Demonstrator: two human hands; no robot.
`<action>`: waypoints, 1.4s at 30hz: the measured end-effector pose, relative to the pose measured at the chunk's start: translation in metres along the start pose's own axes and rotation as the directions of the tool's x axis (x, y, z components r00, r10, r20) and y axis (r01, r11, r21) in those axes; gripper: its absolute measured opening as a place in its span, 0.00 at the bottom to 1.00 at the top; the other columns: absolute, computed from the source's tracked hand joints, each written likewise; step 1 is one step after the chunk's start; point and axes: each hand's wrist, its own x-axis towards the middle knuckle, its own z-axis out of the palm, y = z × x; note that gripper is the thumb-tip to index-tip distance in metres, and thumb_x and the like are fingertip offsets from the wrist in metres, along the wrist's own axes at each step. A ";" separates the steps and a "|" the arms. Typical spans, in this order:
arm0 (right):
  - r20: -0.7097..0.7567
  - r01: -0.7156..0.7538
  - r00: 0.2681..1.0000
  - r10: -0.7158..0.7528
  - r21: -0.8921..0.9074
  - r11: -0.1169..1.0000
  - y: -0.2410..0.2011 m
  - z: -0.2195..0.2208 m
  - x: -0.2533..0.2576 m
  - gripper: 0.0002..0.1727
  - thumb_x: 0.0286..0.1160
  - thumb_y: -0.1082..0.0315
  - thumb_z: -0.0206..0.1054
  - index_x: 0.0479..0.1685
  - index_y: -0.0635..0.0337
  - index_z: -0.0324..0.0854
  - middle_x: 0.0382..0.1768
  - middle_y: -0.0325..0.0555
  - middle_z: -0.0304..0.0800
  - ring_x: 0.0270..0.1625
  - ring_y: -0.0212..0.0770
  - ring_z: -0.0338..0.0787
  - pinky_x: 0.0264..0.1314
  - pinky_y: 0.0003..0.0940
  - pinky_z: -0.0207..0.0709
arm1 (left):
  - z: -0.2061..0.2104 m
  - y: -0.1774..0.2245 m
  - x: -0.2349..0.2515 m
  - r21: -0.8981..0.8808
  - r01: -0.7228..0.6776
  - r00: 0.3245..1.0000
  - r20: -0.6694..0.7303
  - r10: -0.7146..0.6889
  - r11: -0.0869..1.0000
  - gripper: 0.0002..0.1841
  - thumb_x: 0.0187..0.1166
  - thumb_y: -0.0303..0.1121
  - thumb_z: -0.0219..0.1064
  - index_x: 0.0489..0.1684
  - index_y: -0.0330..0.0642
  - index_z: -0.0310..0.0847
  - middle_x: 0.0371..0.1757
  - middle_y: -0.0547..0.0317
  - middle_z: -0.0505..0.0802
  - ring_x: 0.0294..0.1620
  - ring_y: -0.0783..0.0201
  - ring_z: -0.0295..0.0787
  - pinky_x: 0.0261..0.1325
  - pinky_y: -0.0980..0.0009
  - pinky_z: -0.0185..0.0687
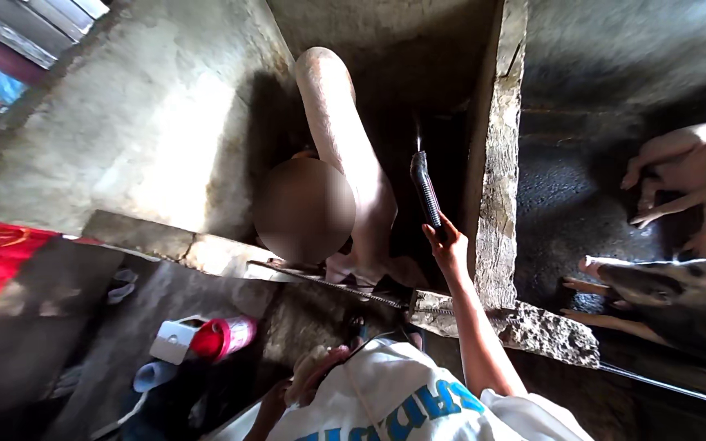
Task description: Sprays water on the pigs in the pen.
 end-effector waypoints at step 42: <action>0.018 -0.048 0.999 0.048 -0.013 0.999 0.021 -0.033 -0.048 0.29 0.79 0.58 0.73 0.76 0.63 0.80 0.39 0.52 0.95 0.31 0.39 0.90 0.39 0.40 0.85 | 0.049 -0.085 0.054 -0.032 -0.040 0.999 -0.009 0.040 0.999 0.20 0.81 0.38 0.70 0.67 0.36 0.83 0.59 0.41 0.93 0.58 0.48 0.93 0.66 0.47 0.87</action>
